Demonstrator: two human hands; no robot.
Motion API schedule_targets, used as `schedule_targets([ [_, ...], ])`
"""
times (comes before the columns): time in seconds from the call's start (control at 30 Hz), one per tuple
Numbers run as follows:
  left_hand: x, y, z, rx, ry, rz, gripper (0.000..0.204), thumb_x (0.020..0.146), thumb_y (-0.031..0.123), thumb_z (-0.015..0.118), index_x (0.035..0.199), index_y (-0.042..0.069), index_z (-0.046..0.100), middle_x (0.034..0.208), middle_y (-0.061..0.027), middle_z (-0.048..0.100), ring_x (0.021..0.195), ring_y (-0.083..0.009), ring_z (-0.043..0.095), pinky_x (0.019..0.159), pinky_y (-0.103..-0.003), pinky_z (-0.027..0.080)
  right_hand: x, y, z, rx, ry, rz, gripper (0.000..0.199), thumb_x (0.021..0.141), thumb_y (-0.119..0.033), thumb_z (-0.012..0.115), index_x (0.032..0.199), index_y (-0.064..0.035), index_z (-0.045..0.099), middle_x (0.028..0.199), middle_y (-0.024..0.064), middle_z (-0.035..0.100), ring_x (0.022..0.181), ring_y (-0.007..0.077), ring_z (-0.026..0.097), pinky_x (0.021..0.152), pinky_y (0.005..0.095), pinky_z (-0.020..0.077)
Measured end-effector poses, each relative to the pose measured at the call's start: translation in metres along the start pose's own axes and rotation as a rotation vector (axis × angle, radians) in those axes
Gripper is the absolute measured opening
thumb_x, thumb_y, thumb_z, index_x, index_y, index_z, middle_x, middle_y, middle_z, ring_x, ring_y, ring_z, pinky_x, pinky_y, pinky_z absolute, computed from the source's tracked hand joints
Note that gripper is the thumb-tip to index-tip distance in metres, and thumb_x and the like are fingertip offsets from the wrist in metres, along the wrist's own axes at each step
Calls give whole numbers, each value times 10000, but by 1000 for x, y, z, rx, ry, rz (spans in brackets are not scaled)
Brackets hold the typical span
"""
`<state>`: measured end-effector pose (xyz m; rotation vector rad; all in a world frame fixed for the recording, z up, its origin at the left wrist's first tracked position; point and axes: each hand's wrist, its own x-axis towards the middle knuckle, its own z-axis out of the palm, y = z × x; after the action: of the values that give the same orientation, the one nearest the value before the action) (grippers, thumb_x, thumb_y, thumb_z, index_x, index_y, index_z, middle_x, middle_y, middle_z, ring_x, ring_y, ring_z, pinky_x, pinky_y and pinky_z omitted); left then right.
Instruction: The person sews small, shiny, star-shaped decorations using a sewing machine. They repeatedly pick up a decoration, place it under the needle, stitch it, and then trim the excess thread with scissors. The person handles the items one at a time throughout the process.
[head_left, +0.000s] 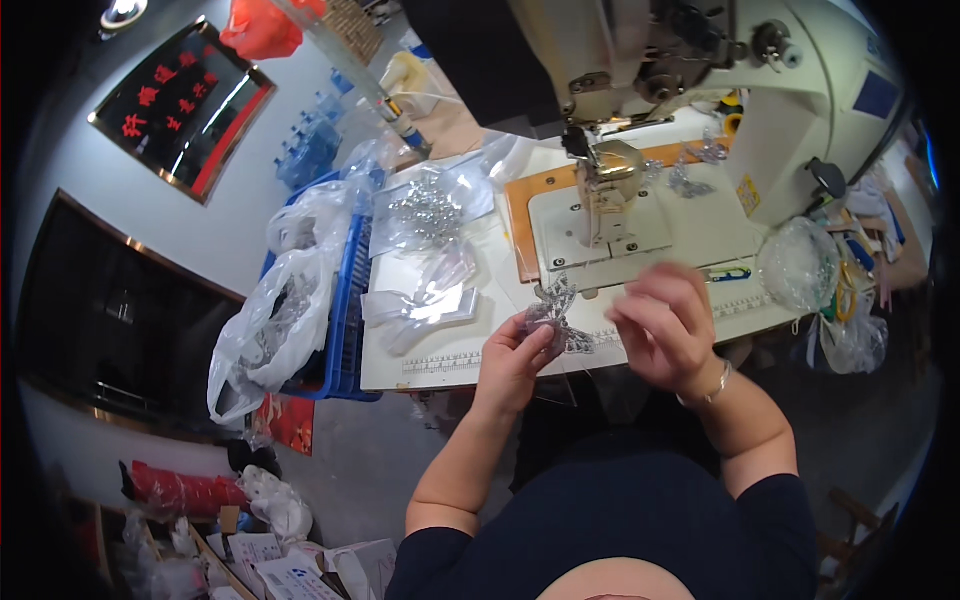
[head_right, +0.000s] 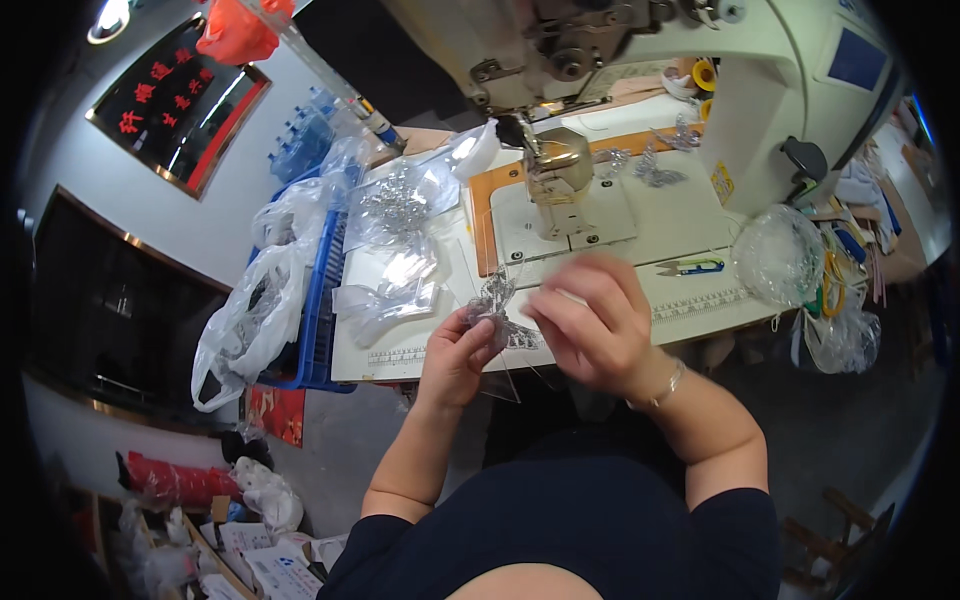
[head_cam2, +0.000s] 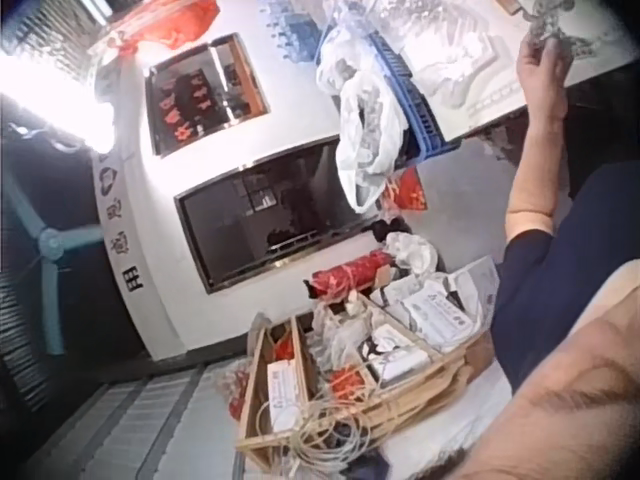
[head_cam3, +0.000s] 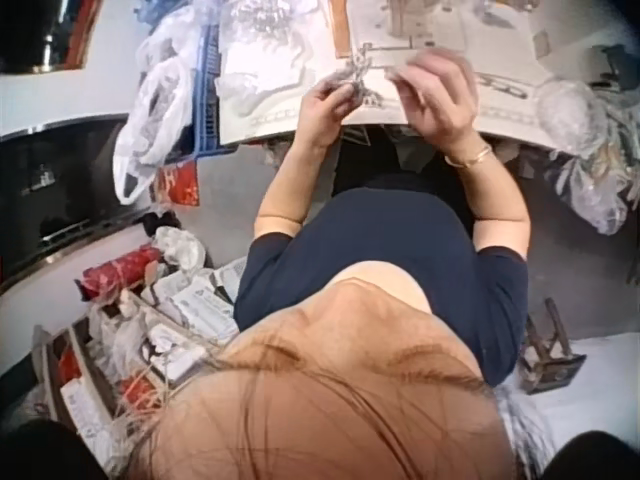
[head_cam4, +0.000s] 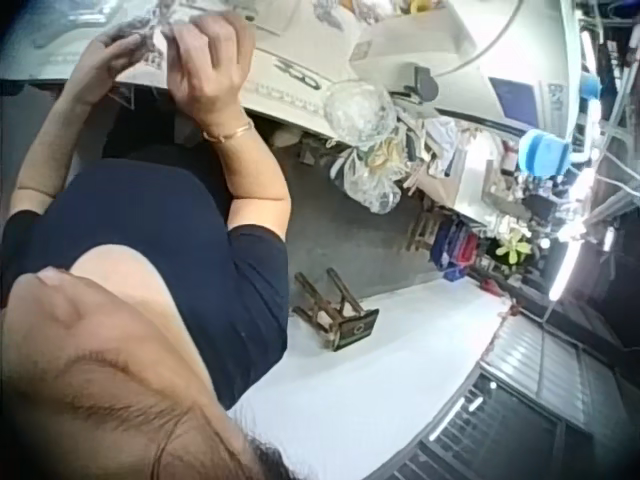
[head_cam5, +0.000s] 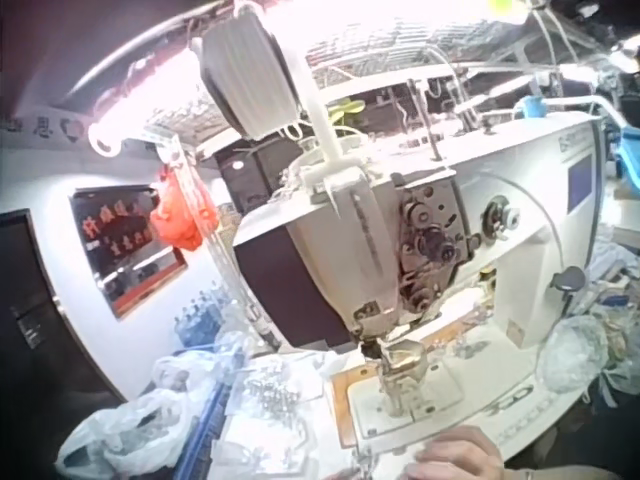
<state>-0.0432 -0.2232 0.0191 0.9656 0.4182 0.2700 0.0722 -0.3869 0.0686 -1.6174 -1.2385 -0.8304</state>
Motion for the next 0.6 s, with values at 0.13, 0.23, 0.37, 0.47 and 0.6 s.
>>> schedule_targets([
  [0.13, -14, -24, 9, -123, 15, 12, 348, 849, 5, 566, 1181, 26, 465, 1047, -74, 566, 936, -152, 583, 790, -304, 542, -41, -1, 8, 229, -281, 370, 242, 683, -109, 723, 886, -43, 610, 880, 100, 595, 833, 286, 564, 733, 350, 461],
  [0.23, -20, -37, 16, -108, -16, 41, 403, 855, -3, 544, 1236, 55, 425, 1074, -87, 558, 959, -159, 580, 803, -314, 538, -55, 3, 7, 374, -415, 550, 216, 713, -118, 712, 886, -25, 623, 854, 107, 604, 748, 267, 583, 673, 323, 476],
  [0.37, -24, -37, 19, -145, -109, 21, 455, 886, 5, 458, 1317, 107, 358, 1169, -104, 517, 1037, -192, 553, 851, -356, 514, -57, 2, 3, 413, -438, 625, 156, 745, -122, 689, 878, -52, 643, 819, 78, 578, 621, 232, 578, 606, 324, 473],
  [0.47, -26, -34, 22, -186, -142, 15, 482, 902, 8, 396, 1360, 137, 317, 1231, -108, 482, 1107, -209, 513, 911, -392, 473, -56, -5, 3, 220, -427, 529, 146, 740, -123, 685, 868, -67, 641, 793, 59, 546, 640, 214, 566, 598, 323, 462],
  [0.6, -22, -49, 20, -206, -75, 16, 507, 907, -1, 368, 1383, 154, 293, 1255, -105, 468, 1149, -211, 481, 963, -413, 424, -56, -12, 12, -40, -392, 282, 137, 714, -120, 684, 835, -83, 632, 785, 49, 528, 677, 201, 534, 599, 333, 440],
])
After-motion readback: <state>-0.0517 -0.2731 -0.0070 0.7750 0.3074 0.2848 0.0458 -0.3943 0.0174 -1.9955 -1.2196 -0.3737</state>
